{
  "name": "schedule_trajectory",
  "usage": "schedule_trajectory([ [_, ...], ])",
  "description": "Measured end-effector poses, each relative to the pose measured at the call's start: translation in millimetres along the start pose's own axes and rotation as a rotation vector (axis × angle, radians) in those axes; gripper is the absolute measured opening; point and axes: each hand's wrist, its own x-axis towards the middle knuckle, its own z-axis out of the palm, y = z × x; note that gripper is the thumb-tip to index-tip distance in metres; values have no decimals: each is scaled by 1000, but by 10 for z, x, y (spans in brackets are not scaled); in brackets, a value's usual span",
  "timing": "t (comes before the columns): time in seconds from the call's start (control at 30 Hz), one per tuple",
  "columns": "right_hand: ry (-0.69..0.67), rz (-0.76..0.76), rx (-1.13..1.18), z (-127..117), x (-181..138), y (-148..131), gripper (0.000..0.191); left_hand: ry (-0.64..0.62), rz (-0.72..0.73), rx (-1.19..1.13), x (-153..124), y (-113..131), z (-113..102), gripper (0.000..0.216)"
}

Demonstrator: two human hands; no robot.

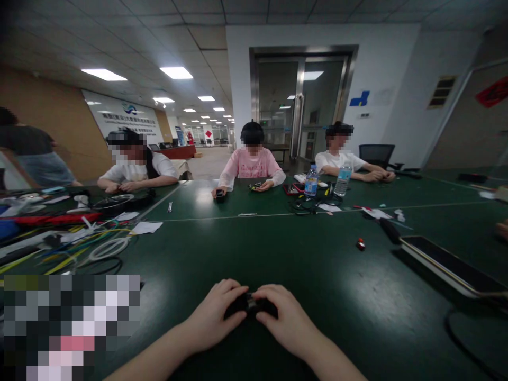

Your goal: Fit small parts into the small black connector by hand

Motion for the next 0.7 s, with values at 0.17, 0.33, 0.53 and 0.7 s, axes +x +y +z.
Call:
schedule_trajectory([
  [0.17, -19, -14, -26, -11, -1, -11, 35, -19, 6, -7, -4, -1, -31, 43],
  [0.33, -13, 4, -47, 11, 29, -23, 27, -15, 16, 2, -1, -6, -21, 44],
  [0.53, -22, 24, -61, 20, 52, -18, 23, -12, 23, -18, -14, 18, -51, 42],
  [0.7, -33, 27, -67, 11, 45, -26, 23, -28, 11, -4, -16, 28, -64, 36],
])
